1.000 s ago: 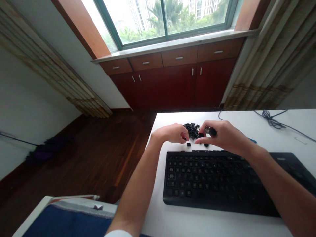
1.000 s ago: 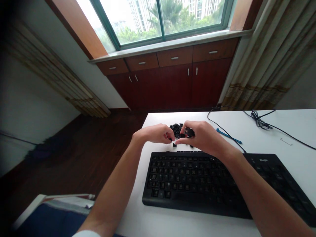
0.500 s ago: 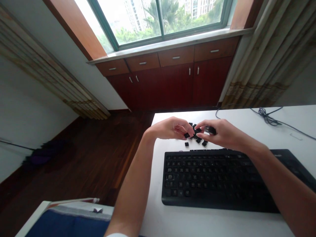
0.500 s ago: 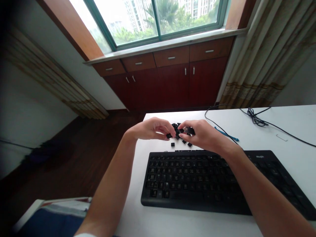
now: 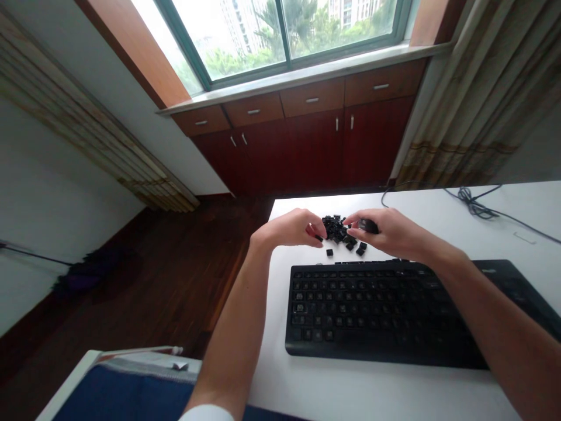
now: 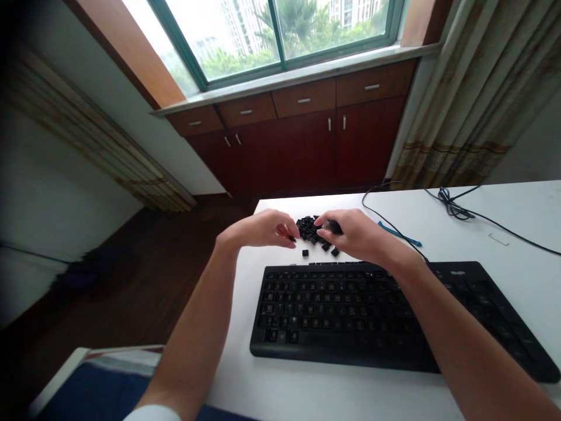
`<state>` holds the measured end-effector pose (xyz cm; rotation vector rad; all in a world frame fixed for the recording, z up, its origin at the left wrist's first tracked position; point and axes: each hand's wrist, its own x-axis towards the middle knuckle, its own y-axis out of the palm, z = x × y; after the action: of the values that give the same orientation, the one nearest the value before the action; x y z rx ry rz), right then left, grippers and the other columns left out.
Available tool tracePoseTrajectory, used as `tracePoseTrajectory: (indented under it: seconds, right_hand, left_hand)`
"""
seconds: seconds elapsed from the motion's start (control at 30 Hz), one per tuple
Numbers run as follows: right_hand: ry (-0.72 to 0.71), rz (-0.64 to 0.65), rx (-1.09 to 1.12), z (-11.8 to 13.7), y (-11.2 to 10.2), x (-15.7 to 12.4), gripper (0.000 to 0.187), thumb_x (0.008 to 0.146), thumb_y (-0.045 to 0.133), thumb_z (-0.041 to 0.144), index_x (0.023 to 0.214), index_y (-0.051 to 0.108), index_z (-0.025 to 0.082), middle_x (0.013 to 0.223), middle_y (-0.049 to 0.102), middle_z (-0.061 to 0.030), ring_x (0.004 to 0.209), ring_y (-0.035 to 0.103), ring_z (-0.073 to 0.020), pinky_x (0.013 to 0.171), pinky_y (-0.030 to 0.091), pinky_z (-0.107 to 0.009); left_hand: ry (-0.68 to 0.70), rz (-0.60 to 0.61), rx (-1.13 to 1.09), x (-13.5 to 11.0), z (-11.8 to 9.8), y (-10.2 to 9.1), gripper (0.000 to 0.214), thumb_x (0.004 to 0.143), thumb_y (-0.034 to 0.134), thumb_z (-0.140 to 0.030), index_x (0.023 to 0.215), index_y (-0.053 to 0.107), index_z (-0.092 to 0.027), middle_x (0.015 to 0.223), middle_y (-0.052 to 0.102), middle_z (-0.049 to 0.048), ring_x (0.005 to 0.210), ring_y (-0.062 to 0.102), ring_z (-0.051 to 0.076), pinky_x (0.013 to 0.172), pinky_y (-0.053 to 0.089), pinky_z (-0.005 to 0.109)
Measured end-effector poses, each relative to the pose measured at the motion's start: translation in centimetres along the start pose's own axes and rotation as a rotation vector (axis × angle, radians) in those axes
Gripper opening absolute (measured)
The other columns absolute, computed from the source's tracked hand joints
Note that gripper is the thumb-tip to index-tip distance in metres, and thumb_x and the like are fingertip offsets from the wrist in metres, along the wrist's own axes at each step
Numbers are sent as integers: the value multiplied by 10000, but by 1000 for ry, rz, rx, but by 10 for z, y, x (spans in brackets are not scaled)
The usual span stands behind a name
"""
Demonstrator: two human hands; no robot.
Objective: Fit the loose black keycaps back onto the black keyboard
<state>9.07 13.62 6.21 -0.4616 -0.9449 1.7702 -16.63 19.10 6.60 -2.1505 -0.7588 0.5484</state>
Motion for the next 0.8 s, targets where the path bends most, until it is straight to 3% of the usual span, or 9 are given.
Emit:
tracePoseTrajectory:
  seconds: [0.13, 0.37, 0.53, 0.67, 0.8]
  right_hand:
    - [18, 40, 54, 6, 2, 0, 240, 886, 628, 370, 987, 777, 211, 909, 776, -39, 796, 676, -188, 687, 472, -277]
    - [103, 164, 176, 29, 21, -1, 264, 847, 666, 423, 886, 802, 200, 693, 716, -12, 637, 598, -158, 571, 397, -275]
    - [121, 166, 205, 38, 38, -5, 319, 857, 648, 454, 843, 784, 166, 719, 718, -39, 662, 606, -174, 601, 410, -296]
    - [147, 126, 334, 41, 43, -12, 390, 875, 622, 522, 905, 773, 164, 819, 749, -55, 745, 646, -188, 641, 450, -295]
    - [199, 57, 445, 43, 49, -21, 379, 854, 656, 521, 921, 775, 168, 806, 749, -57, 753, 657, -199, 659, 471, -306]
  left_hand:
    - [-50, -90, 88, -10, 8, 17, 126, 730, 821, -246, 818, 772, -171, 772, 719, 31, 683, 659, 159, 631, 486, 248]
    - [-58, -311, 73, -33, 17, 58, 213, 818, 773, -369, 918, 753, -182, 907, 698, 49, 713, 663, 148, 685, 535, 261]
    - [-16, -510, 29, -59, -4, 72, 238, 974, 585, -350, 1122, 689, -196, 1087, 691, 81, 906, 674, 169, 803, 568, 301]
    - [177, -599, -113, -77, -22, 85, 349, 903, 697, -277, 1239, 649, -200, 1125, 699, 87, 931, 675, 165, 844, 582, 309]
    - [198, -712, -164, -78, -23, 98, 291, 863, 752, -241, 1148, 705, -204, 1005, 737, 58, 873, 688, 154, 816, 585, 293]
